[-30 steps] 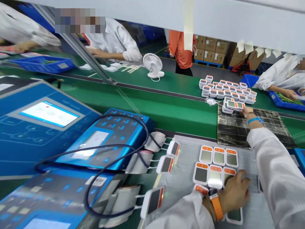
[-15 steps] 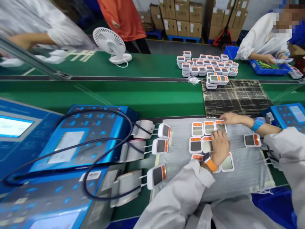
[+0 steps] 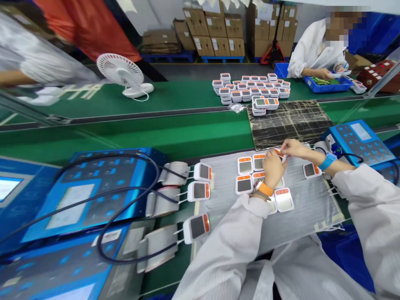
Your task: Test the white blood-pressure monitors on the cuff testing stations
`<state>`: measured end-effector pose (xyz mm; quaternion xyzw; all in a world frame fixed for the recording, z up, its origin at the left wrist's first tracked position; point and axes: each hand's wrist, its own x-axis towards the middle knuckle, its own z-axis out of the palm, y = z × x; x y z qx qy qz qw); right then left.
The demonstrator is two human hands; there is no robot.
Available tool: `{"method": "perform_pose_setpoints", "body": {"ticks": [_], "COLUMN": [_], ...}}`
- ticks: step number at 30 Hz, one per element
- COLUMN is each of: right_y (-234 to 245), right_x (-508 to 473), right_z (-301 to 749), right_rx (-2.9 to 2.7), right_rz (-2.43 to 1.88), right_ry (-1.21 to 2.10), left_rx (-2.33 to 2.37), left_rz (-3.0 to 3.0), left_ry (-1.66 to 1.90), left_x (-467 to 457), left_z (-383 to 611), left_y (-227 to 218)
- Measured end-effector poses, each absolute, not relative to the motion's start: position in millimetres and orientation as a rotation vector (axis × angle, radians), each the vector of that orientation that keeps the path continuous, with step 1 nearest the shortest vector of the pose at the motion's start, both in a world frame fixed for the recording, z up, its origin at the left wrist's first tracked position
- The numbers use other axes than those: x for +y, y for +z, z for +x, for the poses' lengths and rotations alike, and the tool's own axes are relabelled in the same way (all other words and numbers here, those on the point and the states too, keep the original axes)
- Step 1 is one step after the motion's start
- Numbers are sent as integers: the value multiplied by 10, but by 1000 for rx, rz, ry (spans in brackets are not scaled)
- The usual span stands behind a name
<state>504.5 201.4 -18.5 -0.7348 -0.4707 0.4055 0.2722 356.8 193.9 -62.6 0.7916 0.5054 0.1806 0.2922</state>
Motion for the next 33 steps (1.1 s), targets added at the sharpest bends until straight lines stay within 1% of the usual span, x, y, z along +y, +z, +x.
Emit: {"method": "perform_pose_setpoints", "body": {"ticks": [2, 5, 7, 9, 12, 15, 22, 29, 33], "right_y": [-120, -120, -216, -369, -603, -738, -801, -746, -737], "right_x": [1850, 1580, 1422, 1323, 1309, 1363, 1360, 1376, 1402], "right_z": [5328, 5858, 6131, 6265, 6274, 6261, 6404, 6174, 6133], "right_rx": [-1284, -1584, -1859, -2055, -2172, -2138, -2105, -2073, -2094], "right_rz": [-1963, -2018, -2061, -2095, -2167, -2186, -1930, -2190, -2232], "right_ry": [1029, 664, 439, 304, 147, 148, 320, 176, 152], "left_rx": [1200, 961, 863, 830, 822, 809, 798, 828, 839], "left_rz": [2012, 1890, 1827, 1777, 1740, 1745, 1798, 1865, 1871], "left_ry": [537, 645, 688, 694, 660, 627, 602, 504, 507], "left_x": [2062, 2160, 2169, 2146, 2091, 2063, 2124, 2163, 2148], "left_z": [3681, 3880, 4030, 4172, 4319, 4371, 4436, 4476, 4470], "left_y": [-657, -748, -831, -921, -1042, -1121, -1150, -1081, -1033]}}
